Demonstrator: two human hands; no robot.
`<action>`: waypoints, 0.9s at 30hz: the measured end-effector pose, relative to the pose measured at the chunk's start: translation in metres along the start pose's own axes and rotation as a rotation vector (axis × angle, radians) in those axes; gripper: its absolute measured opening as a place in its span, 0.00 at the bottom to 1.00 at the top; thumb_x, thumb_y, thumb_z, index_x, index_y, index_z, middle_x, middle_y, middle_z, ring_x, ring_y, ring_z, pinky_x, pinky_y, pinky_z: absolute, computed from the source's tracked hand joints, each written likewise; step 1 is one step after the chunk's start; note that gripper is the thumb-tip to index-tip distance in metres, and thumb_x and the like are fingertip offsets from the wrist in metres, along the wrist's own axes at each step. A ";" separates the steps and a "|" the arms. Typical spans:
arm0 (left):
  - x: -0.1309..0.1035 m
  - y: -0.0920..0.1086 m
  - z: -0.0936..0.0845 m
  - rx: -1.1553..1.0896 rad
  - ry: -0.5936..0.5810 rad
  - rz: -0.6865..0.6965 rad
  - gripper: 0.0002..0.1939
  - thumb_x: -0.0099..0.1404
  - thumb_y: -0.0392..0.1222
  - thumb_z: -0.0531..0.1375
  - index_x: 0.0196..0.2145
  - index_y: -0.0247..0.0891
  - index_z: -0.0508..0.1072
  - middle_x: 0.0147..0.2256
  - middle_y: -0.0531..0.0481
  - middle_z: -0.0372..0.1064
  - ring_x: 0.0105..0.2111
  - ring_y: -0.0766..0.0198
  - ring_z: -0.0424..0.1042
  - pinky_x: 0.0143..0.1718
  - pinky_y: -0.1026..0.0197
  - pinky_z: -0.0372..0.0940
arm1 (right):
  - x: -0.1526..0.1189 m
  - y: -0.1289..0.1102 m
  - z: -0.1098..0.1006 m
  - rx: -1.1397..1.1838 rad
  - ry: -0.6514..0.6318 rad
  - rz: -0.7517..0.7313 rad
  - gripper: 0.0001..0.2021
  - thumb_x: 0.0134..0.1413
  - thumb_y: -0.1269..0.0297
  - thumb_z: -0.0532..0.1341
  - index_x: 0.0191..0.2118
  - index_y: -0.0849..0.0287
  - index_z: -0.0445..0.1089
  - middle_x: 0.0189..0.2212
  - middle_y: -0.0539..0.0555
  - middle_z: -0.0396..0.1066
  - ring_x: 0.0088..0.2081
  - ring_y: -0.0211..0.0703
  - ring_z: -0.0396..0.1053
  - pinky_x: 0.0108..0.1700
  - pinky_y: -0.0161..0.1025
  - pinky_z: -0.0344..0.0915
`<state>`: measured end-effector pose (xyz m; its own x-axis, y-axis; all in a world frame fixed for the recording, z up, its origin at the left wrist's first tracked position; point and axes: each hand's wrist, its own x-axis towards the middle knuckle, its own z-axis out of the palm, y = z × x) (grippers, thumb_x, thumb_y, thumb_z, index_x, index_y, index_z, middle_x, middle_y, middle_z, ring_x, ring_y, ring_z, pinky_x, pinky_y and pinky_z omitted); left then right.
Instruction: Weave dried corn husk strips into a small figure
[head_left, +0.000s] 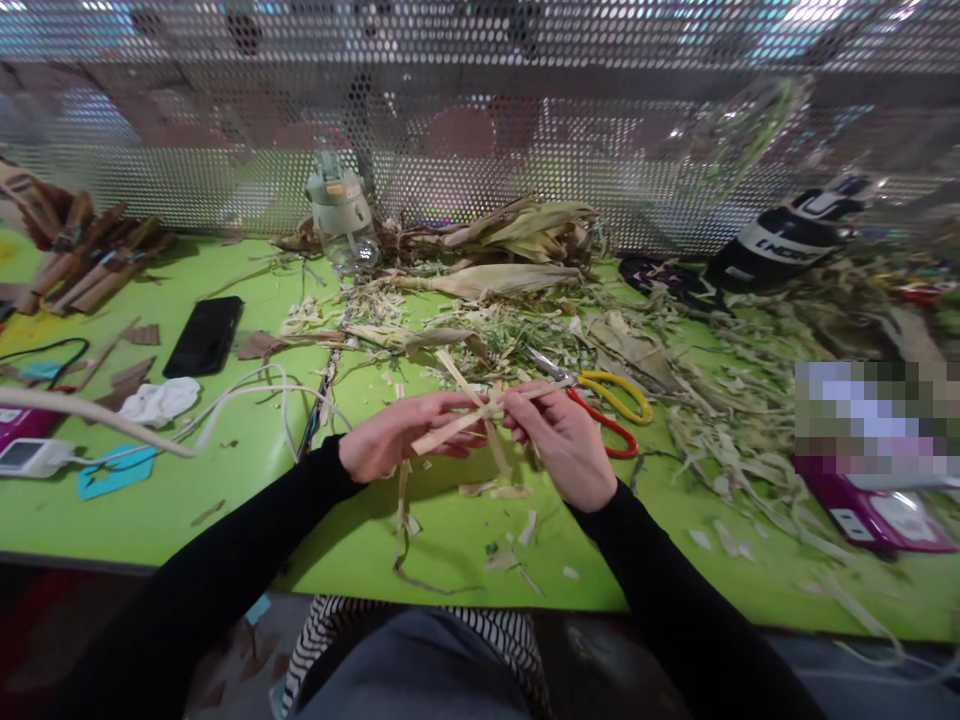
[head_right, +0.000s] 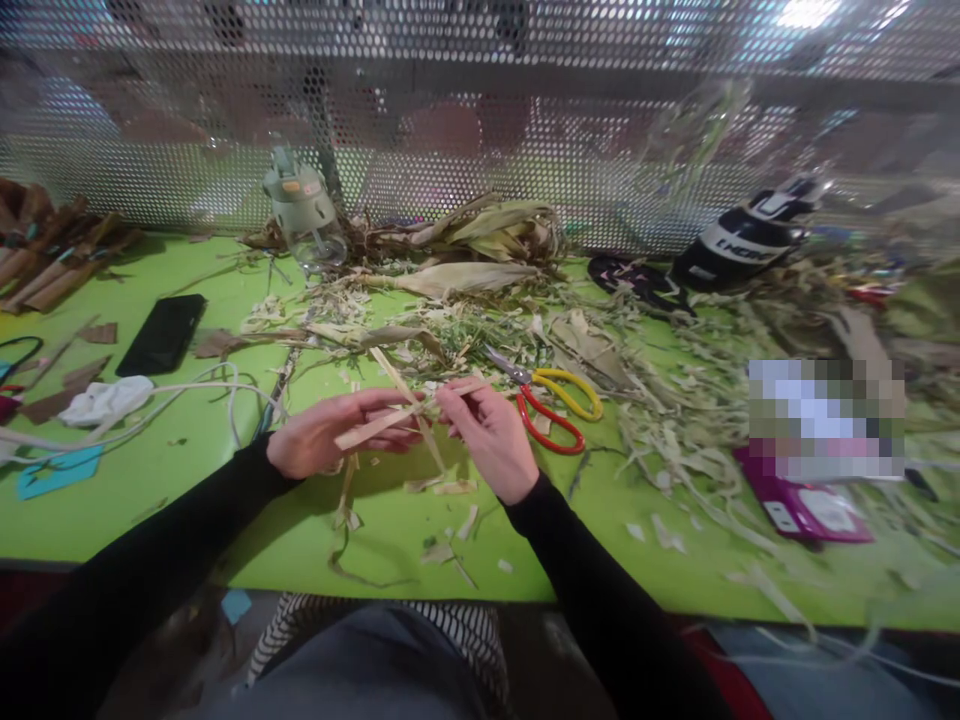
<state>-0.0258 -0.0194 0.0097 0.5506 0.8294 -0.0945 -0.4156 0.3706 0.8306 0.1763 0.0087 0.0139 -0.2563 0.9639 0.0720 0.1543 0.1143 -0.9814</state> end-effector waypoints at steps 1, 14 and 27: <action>0.000 0.000 -0.001 -0.016 0.006 -0.014 0.30 0.57 0.58 0.61 0.50 0.34 0.72 0.46 0.36 0.73 0.44 0.53 0.74 0.50 0.51 0.66 | 0.000 0.001 -0.001 -0.002 -0.005 -0.002 0.16 0.53 0.49 0.61 0.33 0.60 0.67 0.23 0.48 0.65 0.22 0.32 0.61 0.24 0.32 0.61; 0.014 -0.013 0.003 -0.142 0.398 0.004 0.12 0.58 0.40 0.65 0.40 0.35 0.73 0.32 0.50 0.77 0.26 0.70 0.75 0.32 0.69 0.70 | 0.001 0.001 0.001 -0.177 -0.248 -0.017 0.16 0.61 0.53 0.53 0.49 0.56 0.63 0.35 0.53 0.69 0.36 0.42 0.70 0.37 0.41 0.69; 0.009 -0.017 0.006 -0.168 0.047 -0.028 0.15 0.58 0.43 0.65 0.40 0.30 0.75 0.34 0.41 0.78 0.28 0.67 0.77 0.34 0.68 0.71 | 0.004 0.020 0.007 0.102 -0.346 0.127 0.12 0.53 0.53 0.60 0.33 0.58 0.65 0.29 0.50 0.67 0.30 0.37 0.67 0.34 0.38 0.67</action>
<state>-0.0091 -0.0204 -0.0018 0.5307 0.8350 -0.1455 -0.5177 0.4553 0.7243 0.1720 0.0135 -0.0067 -0.5509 0.8287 -0.0988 0.1143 -0.0424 -0.9925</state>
